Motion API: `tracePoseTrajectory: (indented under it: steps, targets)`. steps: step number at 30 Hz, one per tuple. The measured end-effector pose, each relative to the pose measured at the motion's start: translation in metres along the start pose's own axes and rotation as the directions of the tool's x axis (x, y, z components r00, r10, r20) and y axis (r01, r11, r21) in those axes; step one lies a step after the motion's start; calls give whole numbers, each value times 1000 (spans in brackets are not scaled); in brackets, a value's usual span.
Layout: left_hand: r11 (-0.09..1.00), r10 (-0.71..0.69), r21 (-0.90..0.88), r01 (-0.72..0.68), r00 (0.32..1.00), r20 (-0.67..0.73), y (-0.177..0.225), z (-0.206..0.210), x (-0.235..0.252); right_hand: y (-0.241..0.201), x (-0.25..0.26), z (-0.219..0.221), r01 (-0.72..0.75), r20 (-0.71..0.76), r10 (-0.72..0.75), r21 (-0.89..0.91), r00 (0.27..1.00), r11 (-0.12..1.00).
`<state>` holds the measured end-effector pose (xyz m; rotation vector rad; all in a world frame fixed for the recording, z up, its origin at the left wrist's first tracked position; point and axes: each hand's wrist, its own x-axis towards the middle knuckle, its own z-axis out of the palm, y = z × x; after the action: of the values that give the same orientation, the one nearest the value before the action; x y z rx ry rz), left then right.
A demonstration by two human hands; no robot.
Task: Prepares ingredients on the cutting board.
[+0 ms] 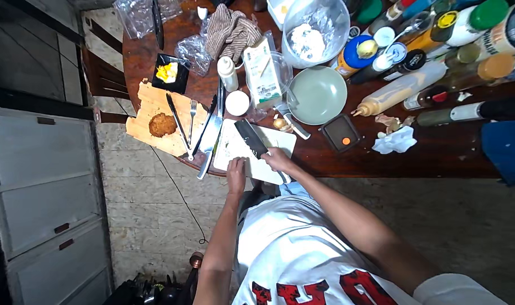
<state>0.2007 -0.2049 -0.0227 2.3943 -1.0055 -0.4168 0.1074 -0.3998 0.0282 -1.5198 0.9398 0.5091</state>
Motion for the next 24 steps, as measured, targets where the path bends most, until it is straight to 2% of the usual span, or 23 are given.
tracePoseTrajectory:
  steps: [2,4,7,11,15,19,22,24]
  targets:
    - [997,75,9,-76,996,57,22,9,5,4,-6,-15,8,-23,-6,84,1000,996]
    - [983,166,52,-174,978,128,43,20,12,3,-12,-34,11,-44,-7,88,999,996]
    - [911,304,206,-356,920,246,63,37,24,2,-23,-59,-2,-99,10,76,995,997]
    - [858,292,303,-416,878,380,79,50,42,21,-33,-78,8,-158,12,124,987,992]
    - [845,324,297,-445,867,378,86,52,57,27,-36,-84,-14,-190,43,149,981,989]
    - [819,441,235,-523,837,324,83,52,55,33,-37,-85,-48,-200,83,174,976,984]
    - [822,512,155,-548,830,220,80,41,46,35,-39,-84,-40,-218,86,209,972,977]
    - [864,488,64,-499,863,130,78,26,36,37,-39,-84,-34,-231,85,218,969,975]
